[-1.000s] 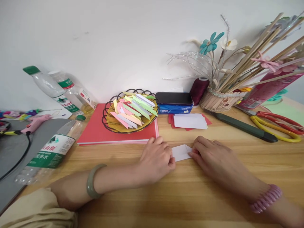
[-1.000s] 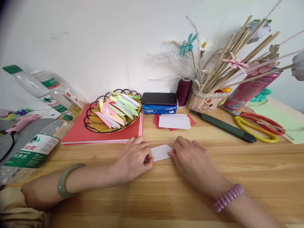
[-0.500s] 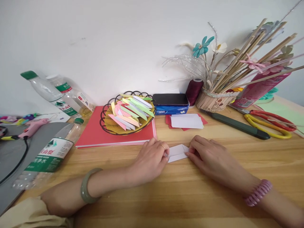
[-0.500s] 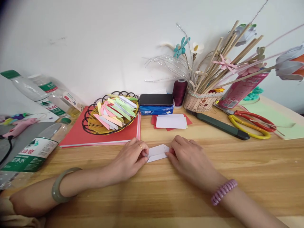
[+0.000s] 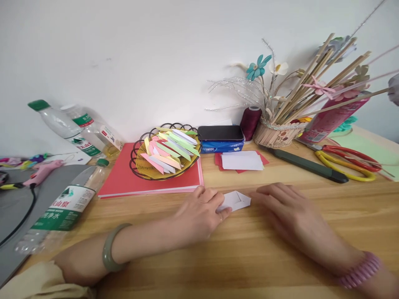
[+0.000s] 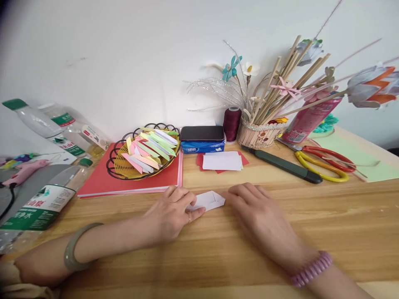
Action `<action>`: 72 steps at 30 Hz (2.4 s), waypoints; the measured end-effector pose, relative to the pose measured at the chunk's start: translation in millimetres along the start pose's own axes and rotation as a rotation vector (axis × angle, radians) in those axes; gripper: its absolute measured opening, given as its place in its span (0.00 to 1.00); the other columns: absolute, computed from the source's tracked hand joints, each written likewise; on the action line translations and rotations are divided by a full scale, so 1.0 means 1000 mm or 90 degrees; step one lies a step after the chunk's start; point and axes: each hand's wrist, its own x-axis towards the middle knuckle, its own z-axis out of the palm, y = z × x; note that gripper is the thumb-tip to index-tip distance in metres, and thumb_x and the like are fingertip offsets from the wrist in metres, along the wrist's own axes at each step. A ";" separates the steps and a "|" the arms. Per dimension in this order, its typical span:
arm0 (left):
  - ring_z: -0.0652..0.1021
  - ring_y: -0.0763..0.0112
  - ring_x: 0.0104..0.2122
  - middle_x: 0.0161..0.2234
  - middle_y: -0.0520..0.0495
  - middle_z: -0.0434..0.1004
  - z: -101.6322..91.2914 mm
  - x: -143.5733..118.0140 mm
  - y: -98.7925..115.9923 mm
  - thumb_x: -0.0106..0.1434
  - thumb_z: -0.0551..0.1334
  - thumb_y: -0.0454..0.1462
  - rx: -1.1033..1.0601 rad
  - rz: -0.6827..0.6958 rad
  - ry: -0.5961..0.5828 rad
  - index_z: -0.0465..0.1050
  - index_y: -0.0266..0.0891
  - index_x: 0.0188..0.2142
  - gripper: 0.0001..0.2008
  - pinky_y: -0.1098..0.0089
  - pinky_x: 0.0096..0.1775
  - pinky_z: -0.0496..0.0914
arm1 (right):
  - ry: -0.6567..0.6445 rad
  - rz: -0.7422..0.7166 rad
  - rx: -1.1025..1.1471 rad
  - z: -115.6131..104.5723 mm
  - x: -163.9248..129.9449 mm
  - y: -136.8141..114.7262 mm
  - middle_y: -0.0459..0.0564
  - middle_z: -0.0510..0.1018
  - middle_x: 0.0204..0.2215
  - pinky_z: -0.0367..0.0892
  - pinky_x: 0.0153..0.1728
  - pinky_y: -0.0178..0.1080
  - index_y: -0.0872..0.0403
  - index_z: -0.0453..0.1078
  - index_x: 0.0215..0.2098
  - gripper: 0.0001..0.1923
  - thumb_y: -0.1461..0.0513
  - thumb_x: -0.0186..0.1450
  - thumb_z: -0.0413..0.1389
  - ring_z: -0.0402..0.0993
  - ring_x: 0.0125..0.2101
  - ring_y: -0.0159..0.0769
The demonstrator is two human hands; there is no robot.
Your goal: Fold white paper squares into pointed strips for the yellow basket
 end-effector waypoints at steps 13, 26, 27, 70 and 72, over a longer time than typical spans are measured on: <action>0.67 0.66 0.39 0.37 0.45 0.70 -0.005 -0.011 0.010 0.65 0.54 0.32 0.088 0.039 -0.045 0.68 0.33 0.46 0.11 0.64 0.39 0.58 | -0.048 -0.105 -0.106 0.008 -0.012 -0.006 0.57 0.74 0.42 0.64 0.41 0.47 0.59 0.66 0.49 0.17 0.68 0.67 0.41 0.66 0.43 0.44; 0.67 0.65 0.38 0.38 0.43 0.72 -0.025 -0.008 0.012 0.62 0.57 0.31 0.093 0.056 -0.161 0.72 0.34 0.37 0.06 0.64 0.35 0.59 | -0.149 0.022 0.097 0.000 -0.018 0.007 0.53 0.71 0.48 0.62 0.45 0.52 0.45 0.63 0.55 0.19 0.65 0.66 0.46 0.65 0.48 0.42; 0.66 0.65 0.37 0.37 0.44 0.72 -0.026 -0.008 0.012 0.62 0.57 0.31 0.091 0.054 -0.159 0.72 0.34 0.37 0.06 0.64 0.36 0.59 | -0.146 0.015 0.094 -0.001 -0.018 0.007 0.53 0.72 0.47 0.63 0.45 0.52 0.47 0.63 0.54 0.19 0.65 0.66 0.46 0.66 0.47 0.42; 0.69 0.68 0.33 0.29 0.51 0.74 0.002 -0.005 0.005 0.62 0.58 0.34 -0.048 -0.032 0.109 0.71 0.39 0.30 0.06 0.64 0.37 0.61 | -0.085 -0.013 0.060 -0.004 -0.003 -0.010 0.51 0.73 0.35 0.68 0.36 0.41 0.55 0.66 0.46 0.12 0.67 0.66 0.46 0.70 0.34 0.37; 0.69 0.68 0.33 0.31 0.50 0.74 0.005 -0.005 0.005 0.62 0.57 0.31 -0.028 -0.033 0.134 0.70 0.38 0.28 0.07 0.65 0.36 0.61 | -0.121 0.002 0.105 -0.004 -0.002 -0.007 0.51 0.72 0.37 0.67 0.37 0.40 0.53 0.66 0.45 0.12 0.67 0.66 0.46 0.69 0.36 0.36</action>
